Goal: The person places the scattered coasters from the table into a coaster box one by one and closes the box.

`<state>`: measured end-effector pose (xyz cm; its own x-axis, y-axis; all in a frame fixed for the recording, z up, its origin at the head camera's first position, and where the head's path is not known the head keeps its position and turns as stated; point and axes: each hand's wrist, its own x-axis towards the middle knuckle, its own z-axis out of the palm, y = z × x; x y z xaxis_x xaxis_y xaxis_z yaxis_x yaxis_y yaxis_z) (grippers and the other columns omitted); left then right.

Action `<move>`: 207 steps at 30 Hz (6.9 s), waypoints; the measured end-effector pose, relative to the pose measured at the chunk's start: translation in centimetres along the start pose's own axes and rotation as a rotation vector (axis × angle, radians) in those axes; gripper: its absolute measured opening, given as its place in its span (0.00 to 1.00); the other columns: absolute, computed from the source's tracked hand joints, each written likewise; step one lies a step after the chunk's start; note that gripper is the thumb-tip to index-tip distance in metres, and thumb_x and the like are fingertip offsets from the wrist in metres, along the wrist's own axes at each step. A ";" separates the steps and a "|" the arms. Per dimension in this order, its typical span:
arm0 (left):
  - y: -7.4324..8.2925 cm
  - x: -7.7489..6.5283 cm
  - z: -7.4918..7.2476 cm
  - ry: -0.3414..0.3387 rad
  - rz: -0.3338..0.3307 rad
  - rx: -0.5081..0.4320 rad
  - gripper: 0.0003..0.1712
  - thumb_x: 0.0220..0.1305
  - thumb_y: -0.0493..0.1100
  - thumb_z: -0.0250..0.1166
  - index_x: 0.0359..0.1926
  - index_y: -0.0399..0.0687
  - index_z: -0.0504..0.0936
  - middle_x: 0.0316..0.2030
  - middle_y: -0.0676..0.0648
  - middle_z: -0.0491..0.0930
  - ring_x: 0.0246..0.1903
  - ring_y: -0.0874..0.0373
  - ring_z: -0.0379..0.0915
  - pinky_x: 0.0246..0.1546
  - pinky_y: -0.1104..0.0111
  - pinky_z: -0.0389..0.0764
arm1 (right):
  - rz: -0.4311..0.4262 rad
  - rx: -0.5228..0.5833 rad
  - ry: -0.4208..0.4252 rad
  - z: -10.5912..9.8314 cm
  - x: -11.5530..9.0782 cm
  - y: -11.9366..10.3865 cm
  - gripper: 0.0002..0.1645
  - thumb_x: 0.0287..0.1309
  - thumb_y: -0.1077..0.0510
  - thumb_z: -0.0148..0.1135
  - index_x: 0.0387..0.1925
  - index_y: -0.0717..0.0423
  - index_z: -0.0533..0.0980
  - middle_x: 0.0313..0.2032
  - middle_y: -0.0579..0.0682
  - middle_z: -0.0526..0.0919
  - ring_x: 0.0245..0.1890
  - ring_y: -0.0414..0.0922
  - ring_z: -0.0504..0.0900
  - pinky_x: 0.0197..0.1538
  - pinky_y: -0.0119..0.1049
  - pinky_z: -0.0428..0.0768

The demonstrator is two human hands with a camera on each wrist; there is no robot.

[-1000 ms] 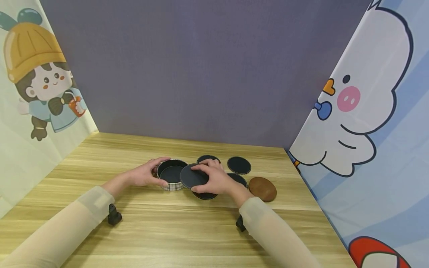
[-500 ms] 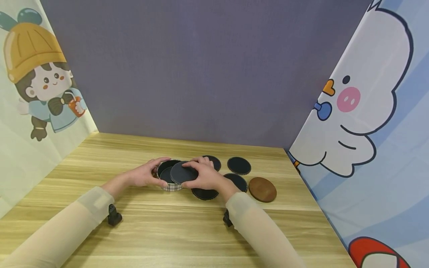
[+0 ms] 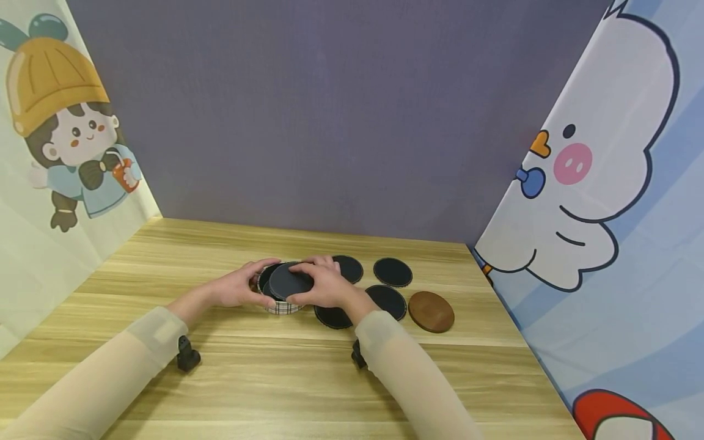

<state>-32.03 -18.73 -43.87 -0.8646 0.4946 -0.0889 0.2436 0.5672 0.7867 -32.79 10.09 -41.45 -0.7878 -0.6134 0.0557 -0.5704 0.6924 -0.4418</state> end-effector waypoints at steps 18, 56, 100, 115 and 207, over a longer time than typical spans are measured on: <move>-0.2 0.0 0.0 -0.004 0.019 -0.004 0.65 0.64 0.62 0.82 0.89 0.58 0.51 0.74 0.31 0.58 0.67 0.39 0.74 0.65 0.47 0.79 | -0.011 0.055 -0.062 0.0 1.1 -0.4 0.45 0.66 0.31 0.74 0.80 0.34 0.73 0.83 0.52 0.64 0.83 0.57 0.57 0.83 0.71 0.49; 0.0 0.0 -0.1 -0.015 -0.010 0.007 0.66 0.64 0.63 0.81 0.90 0.60 0.49 0.74 0.30 0.58 0.61 0.43 0.75 0.55 0.55 0.81 | -0.009 0.048 -0.084 0.0 0.9 -0.3 0.44 0.67 0.30 0.74 0.79 0.36 0.73 0.85 0.50 0.60 0.85 0.56 0.54 0.82 0.67 0.60; -0.1 0.2 0.2 0.037 0.006 0.013 0.68 0.58 0.58 0.86 0.89 0.57 0.53 0.73 0.27 0.62 0.68 0.32 0.72 0.72 0.35 0.71 | -0.146 -0.043 -0.161 -2.9 -9.9 5.4 0.28 0.78 0.50 0.67 0.76 0.39 0.78 0.82 0.53 0.70 0.82 0.64 0.64 0.78 0.75 0.58; -0.2 0.1 0.3 0.032 0.007 -0.014 0.67 0.60 0.57 0.85 0.89 0.57 0.53 0.74 0.27 0.59 0.69 0.33 0.72 0.72 0.37 0.72 | -0.091 -0.056 -0.215 -2.5 -10.2 5.2 0.24 0.79 0.53 0.66 0.70 0.27 0.82 0.82 0.43 0.70 0.82 0.57 0.62 0.78 0.81 0.48; -0.2 0.3 0.2 0.033 0.017 0.007 0.65 0.61 0.58 0.84 0.89 0.58 0.53 0.72 0.29 0.61 0.65 0.38 0.71 0.67 0.42 0.74 | -0.183 -0.055 -0.304 -0.2 -11.7 0.3 0.45 0.55 0.37 0.82 0.73 0.21 0.74 0.79 0.45 0.67 0.76 0.47 0.63 0.75 0.55 0.68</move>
<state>-32.28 -18.57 -44.21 -0.8744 0.4820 -0.0556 0.2611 0.5640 0.7834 -23.78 17.53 -42.07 -0.5710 -0.8083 -0.1433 -0.7139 0.5751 -0.3996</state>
